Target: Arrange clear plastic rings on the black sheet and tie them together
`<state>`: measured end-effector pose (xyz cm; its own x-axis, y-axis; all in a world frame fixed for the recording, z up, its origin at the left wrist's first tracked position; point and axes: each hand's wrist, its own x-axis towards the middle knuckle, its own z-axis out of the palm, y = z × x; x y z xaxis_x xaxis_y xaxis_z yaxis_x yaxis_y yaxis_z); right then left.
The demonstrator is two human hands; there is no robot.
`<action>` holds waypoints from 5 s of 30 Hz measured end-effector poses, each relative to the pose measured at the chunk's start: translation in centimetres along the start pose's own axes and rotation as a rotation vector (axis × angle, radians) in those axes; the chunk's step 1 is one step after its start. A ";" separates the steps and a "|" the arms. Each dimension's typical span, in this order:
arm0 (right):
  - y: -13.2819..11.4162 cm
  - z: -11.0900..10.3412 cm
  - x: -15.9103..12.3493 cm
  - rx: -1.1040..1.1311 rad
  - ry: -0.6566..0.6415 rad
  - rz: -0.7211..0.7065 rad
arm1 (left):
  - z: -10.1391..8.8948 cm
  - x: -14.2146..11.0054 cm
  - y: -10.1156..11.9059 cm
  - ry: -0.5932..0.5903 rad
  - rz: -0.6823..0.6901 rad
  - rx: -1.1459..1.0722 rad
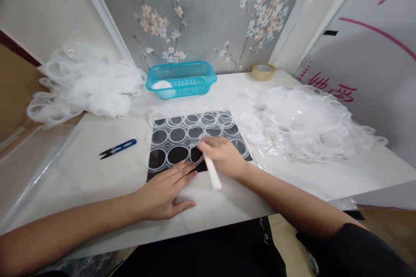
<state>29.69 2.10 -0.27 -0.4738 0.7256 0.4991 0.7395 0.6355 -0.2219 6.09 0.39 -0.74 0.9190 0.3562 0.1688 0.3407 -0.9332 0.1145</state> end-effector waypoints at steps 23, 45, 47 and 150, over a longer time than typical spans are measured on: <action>1.0 -0.9 -4.4 0.715 0.093 0.614 | 1.5 5.9 0.9 0.212 0.157 0.200; 0.4 -0.6 -5.0 0.491 0.120 0.440 | 1.6 5.9 0.7 0.201 0.162 0.130; 0.0 -0.8 -5.0 0.331 0.056 0.241 | 1.6 5.9 0.6 0.187 0.148 0.093; 2.3 -3.7 -6.2 0.467 0.057 0.767 | 2.3 9.6 0.9 0.181 0.189 0.048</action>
<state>36.11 -1.93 -0.77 0.1035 0.9883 0.1116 0.5674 0.0335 -0.8228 15.65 2.82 -1.28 0.9182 0.1741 0.3558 0.1795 -0.9836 0.0182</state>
